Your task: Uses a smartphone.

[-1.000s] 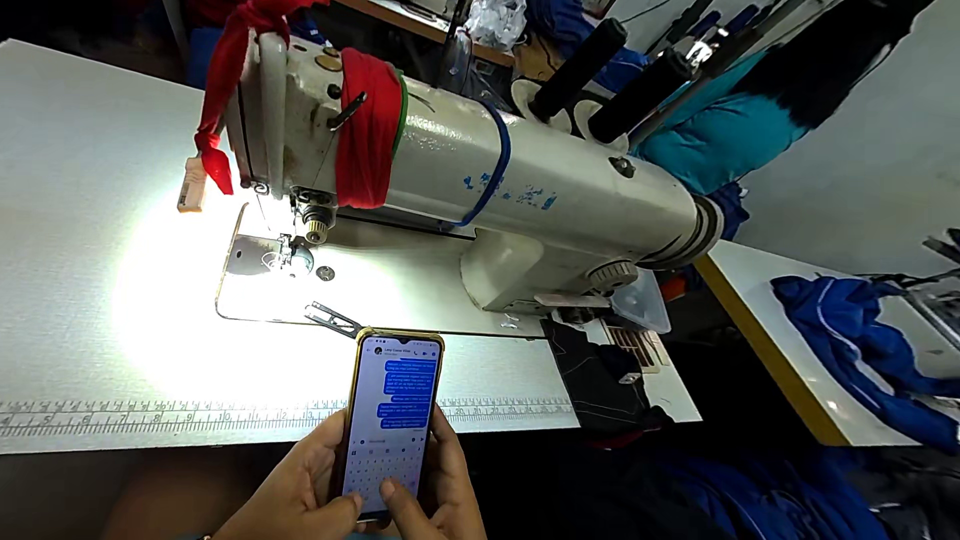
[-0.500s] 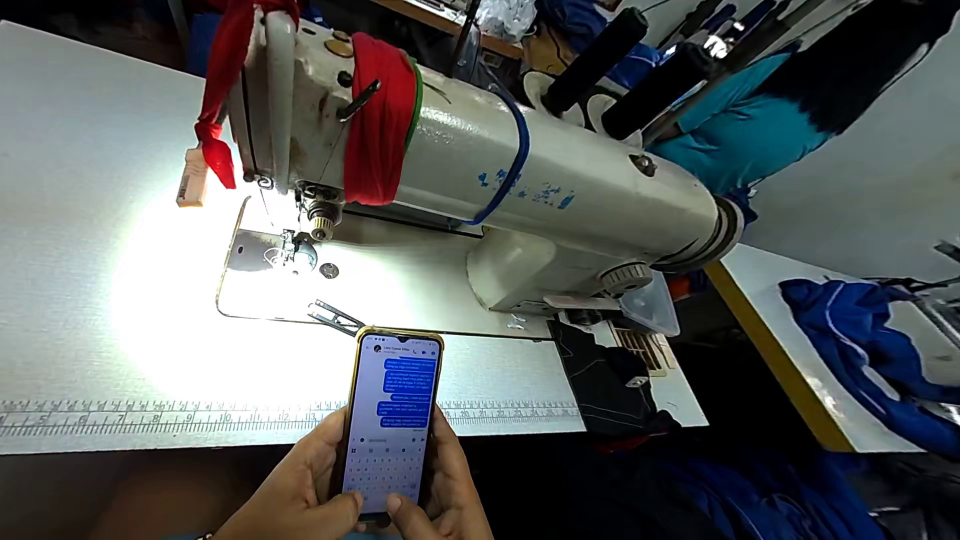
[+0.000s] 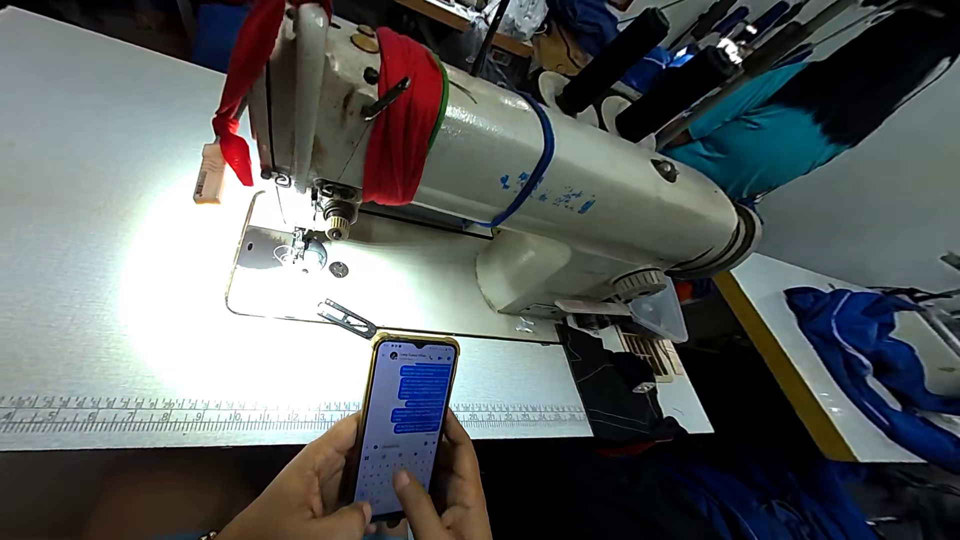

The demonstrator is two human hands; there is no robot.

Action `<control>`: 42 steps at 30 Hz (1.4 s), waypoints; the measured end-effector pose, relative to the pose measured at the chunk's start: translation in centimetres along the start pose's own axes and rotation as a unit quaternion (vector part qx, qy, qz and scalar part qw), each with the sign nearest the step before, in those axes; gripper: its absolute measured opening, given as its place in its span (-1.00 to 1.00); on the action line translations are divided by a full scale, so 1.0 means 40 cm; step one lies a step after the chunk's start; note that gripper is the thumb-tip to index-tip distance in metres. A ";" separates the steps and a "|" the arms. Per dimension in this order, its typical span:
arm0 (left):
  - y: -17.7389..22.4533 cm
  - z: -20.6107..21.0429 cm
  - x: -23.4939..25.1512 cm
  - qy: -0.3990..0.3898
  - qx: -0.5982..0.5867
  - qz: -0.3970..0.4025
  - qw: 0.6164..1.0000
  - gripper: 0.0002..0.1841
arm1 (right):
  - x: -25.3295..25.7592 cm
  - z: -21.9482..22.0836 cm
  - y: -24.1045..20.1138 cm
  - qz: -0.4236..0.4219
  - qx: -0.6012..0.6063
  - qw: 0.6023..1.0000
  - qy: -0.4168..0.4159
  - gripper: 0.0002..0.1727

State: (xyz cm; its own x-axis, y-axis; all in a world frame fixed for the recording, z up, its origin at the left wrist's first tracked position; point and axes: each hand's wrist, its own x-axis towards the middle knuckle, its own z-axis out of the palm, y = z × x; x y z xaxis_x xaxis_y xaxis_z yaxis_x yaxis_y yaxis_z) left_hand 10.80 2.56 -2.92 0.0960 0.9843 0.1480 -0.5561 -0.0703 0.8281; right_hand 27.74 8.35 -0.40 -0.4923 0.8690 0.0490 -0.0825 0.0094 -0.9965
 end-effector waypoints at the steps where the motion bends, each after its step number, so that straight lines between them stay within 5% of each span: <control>1: 0.001 0.000 0.000 0.001 0.002 0.000 1.000 -0.30 | 0.000 0.000 0.001 0.001 0.003 1.000 -0.001 -0.17; 8: 0.004 0.003 -0.002 0.031 0.032 -0.005 0.999 -0.40 | 0.001 0.011 0.007 -0.003 0.022 1.000 -0.005 -0.11; 14: 0.004 -0.003 -0.010 0.064 0.042 -0.009 0.997 -0.40 | 0.004 -0.019 -0.005 0.026 0.039 0.993 -0.104 0.11; 27: 0.009 0.000 -0.011 0.037 0.012 -0.011 0.999 -0.34 | 0.002 -0.015 -0.005 0.042 0.086 0.994 -0.056 -0.21; 32: 0.013 0.007 -0.010 0.052 0.016 -0.012 0.998 -0.32 | 0.003 -0.031 -0.009 0.040 0.066 0.991 -0.109 0.08; 42: 0.004 0.012 -0.007 0.053 0.031 -0.002 0.998 -0.38 | -0.001 -0.035 -0.011 0.038 0.064 0.992 -0.099 0.04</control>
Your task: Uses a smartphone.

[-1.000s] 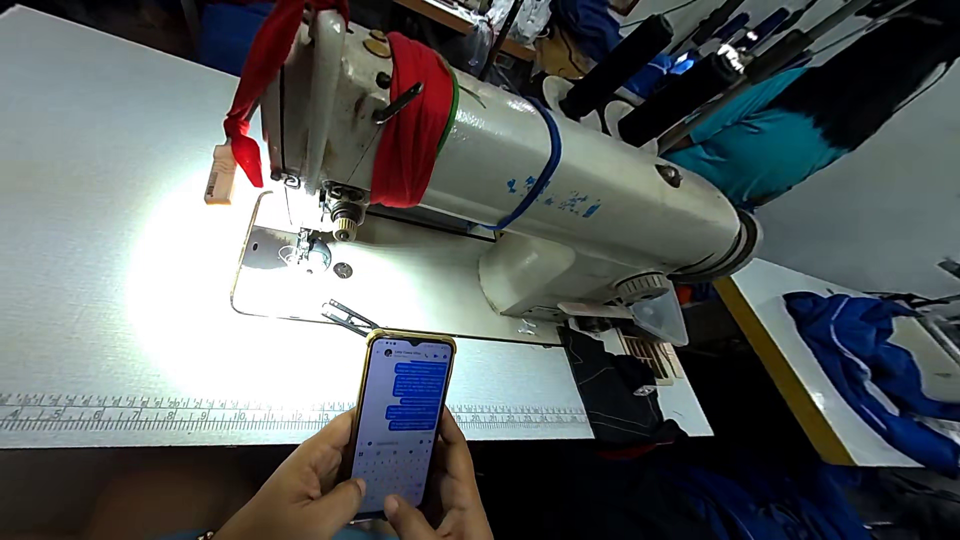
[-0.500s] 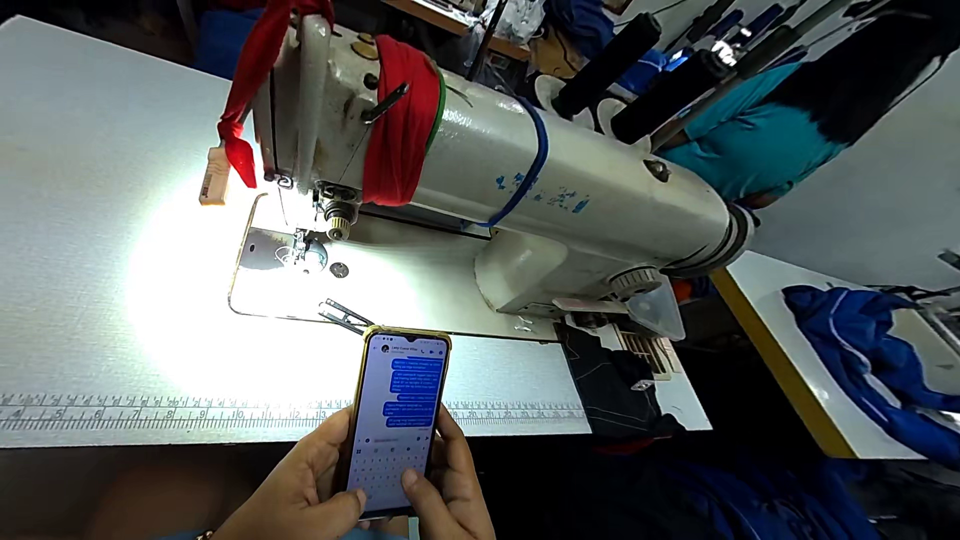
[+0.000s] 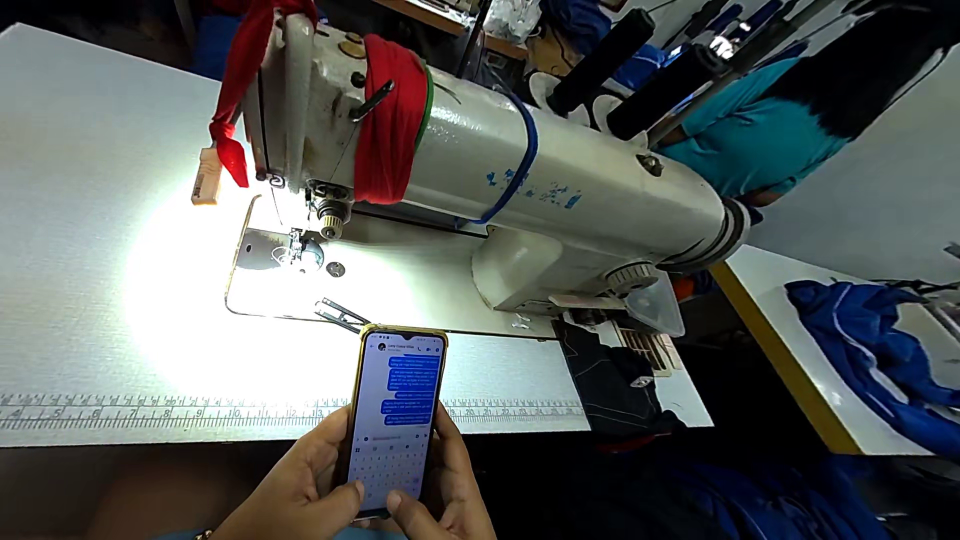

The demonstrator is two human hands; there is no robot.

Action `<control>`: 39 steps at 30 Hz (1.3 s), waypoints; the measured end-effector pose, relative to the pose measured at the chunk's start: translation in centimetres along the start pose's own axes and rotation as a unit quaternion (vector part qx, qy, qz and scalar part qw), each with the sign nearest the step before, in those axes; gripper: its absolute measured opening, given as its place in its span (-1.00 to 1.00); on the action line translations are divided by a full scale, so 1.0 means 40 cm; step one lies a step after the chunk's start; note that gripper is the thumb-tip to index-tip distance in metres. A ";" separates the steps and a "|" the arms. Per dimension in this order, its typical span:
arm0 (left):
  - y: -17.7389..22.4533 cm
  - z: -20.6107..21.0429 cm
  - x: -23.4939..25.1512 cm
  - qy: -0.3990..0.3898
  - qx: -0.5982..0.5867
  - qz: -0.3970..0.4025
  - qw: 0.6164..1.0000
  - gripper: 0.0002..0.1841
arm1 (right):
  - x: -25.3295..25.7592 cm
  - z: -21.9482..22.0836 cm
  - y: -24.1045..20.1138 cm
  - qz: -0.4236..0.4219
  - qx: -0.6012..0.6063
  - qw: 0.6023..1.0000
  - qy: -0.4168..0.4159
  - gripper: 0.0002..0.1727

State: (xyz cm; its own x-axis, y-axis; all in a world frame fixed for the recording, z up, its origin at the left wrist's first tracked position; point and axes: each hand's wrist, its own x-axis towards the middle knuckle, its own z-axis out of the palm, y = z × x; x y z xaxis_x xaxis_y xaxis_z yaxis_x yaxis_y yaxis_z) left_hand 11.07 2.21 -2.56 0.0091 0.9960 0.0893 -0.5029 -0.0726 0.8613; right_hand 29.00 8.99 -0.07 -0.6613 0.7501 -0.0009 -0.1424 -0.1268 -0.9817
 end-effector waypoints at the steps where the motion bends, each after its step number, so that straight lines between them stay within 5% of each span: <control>1: -0.002 0.002 0.001 0.003 0.008 0.003 1.000 -0.39 | -0.001 0.002 0.000 -0.003 0.000 1.000 0.007 0.01; 9: -0.006 0.007 0.006 -0.028 -0.008 0.008 1.000 -0.35 | 0.003 0.042 0.021 -0.044 -0.026 0.992 0.115 -0.11; 18: -0.012 0.026 0.004 0.102 0.056 -0.002 0.993 -0.57 | -0.003 0.008 0.022 -0.037 -0.026 0.999 -0.006 0.02; 39: -0.009 0.012 -0.004 0.057 -0.003 -0.007 0.998 -0.37 | 0.000 0.017 0.012 -0.011 -0.023 0.999 0.035 -0.11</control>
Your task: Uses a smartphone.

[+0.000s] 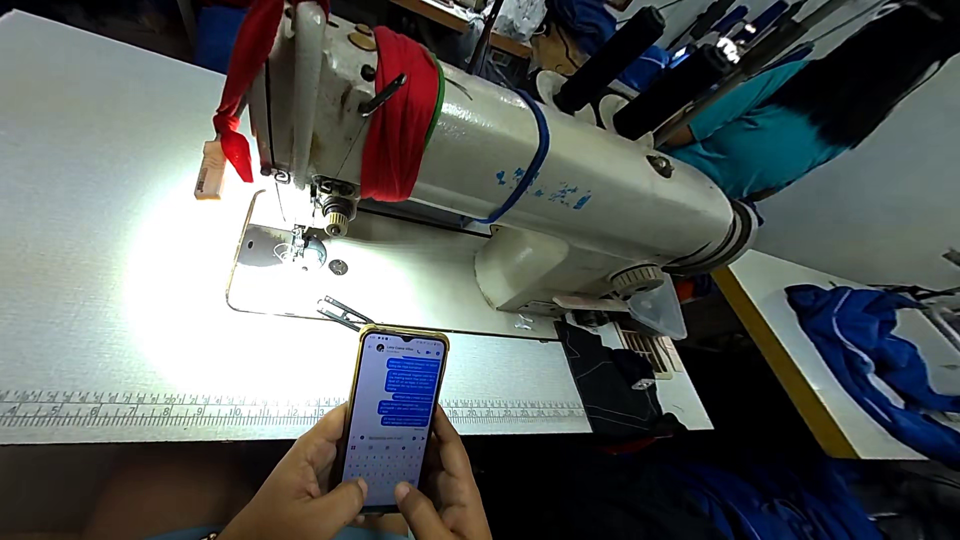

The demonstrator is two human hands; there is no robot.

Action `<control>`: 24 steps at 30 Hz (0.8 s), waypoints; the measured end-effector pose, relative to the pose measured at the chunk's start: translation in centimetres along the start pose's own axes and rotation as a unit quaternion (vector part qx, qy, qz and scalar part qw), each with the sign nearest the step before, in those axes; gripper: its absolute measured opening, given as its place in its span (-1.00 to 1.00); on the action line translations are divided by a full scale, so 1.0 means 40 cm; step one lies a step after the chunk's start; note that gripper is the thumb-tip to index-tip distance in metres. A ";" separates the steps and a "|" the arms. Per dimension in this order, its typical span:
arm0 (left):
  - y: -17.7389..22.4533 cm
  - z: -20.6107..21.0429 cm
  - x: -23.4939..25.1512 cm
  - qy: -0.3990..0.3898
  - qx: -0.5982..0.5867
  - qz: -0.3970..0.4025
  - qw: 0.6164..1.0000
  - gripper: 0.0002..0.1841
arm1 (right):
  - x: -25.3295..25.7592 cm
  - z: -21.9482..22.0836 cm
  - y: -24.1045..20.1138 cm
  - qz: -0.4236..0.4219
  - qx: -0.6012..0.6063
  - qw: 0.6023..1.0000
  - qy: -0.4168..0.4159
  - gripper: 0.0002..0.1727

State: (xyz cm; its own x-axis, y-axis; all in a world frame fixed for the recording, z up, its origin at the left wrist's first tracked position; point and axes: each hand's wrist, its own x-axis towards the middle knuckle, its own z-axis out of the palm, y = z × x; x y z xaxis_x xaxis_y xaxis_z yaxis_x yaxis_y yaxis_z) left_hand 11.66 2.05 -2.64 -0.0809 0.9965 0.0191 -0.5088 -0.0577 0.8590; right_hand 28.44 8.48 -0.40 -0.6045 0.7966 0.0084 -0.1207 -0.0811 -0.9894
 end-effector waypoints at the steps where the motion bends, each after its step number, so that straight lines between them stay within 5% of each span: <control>1: 0.000 -0.001 0.000 0.000 -0.001 0.000 1.000 -0.37 | 0.001 0.000 0.000 0.000 -0.001 1.000 -0.001 -0.11; 11: 0.001 -0.008 0.001 -0.033 -0.003 0.001 0.999 -0.34 | 0.006 0.021 0.005 -0.020 -0.025 0.998 0.054 -0.22; 24: 0.007 -0.012 0.003 -0.012 0.017 0.008 1.000 -0.36 | 0.007 0.005 -0.003 0.007 -0.001 1.000 -0.023 0.08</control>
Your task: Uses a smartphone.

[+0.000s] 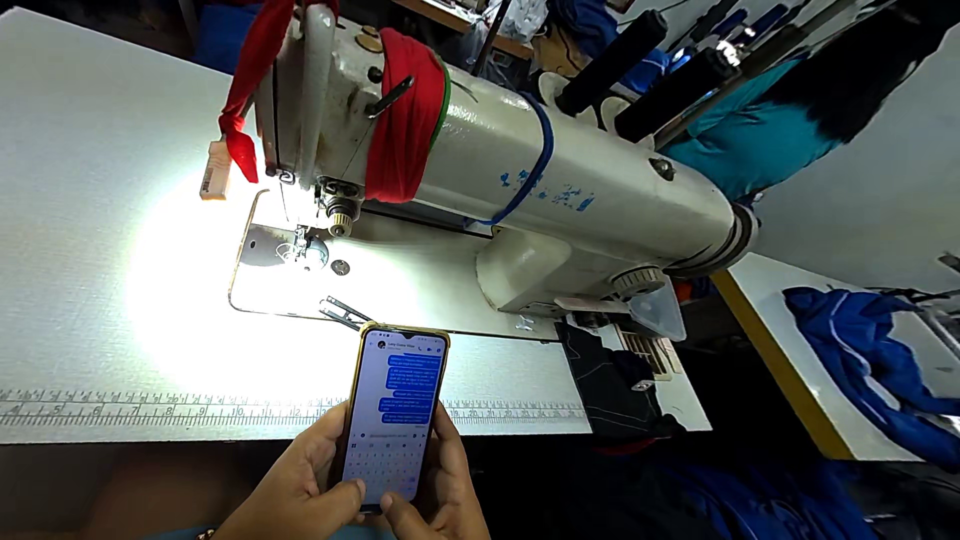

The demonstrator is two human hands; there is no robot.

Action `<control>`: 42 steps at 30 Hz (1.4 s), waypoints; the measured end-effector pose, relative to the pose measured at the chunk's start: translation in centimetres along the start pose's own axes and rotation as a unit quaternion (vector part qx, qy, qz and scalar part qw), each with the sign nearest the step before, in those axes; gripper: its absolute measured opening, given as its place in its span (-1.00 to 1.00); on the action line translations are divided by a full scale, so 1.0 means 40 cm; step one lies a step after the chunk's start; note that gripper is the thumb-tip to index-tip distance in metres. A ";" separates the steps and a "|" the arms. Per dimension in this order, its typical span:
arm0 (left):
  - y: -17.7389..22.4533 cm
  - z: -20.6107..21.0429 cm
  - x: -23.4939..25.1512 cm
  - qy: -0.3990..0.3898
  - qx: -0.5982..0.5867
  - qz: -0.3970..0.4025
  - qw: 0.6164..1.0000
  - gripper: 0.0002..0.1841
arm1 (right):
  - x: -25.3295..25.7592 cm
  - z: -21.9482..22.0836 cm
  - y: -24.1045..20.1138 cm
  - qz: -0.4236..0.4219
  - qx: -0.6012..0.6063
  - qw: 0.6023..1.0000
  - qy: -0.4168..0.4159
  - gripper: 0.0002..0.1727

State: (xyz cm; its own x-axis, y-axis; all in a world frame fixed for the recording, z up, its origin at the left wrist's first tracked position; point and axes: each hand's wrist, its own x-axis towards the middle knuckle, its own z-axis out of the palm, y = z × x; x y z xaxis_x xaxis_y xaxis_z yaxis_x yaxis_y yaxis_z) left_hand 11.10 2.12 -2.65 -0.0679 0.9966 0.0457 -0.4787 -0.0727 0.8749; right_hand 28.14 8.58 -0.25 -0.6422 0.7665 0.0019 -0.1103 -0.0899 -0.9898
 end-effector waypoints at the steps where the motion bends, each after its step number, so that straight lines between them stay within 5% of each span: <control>1: 0.000 0.000 0.000 0.000 0.001 -0.001 1.000 -0.35 | 0.000 0.001 0.000 0.001 -0.005 1.000 0.002 0.08; 16: -0.001 -0.007 0.008 -0.076 -0.028 0.006 0.997 -0.32 | -0.005 -0.004 0.009 -0.021 0.017 0.999 0.042 -0.08; 42: 0.003 -0.008 0.004 -0.062 -0.019 -0.006 0.998 -0.33 | -0.006 -0.005 0.013 -0.031 0.001 0.999 0.030 -0.10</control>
State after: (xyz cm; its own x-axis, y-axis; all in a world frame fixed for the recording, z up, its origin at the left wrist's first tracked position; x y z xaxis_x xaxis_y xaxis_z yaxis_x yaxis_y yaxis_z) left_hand 10.78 2.26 -2.70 0.0464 0.9942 0.0968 -0.5123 -0.0595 0.8568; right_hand 28.39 8.50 -0.80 -0.5875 0.8075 0.0537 -0.1490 -0.0427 -0.9879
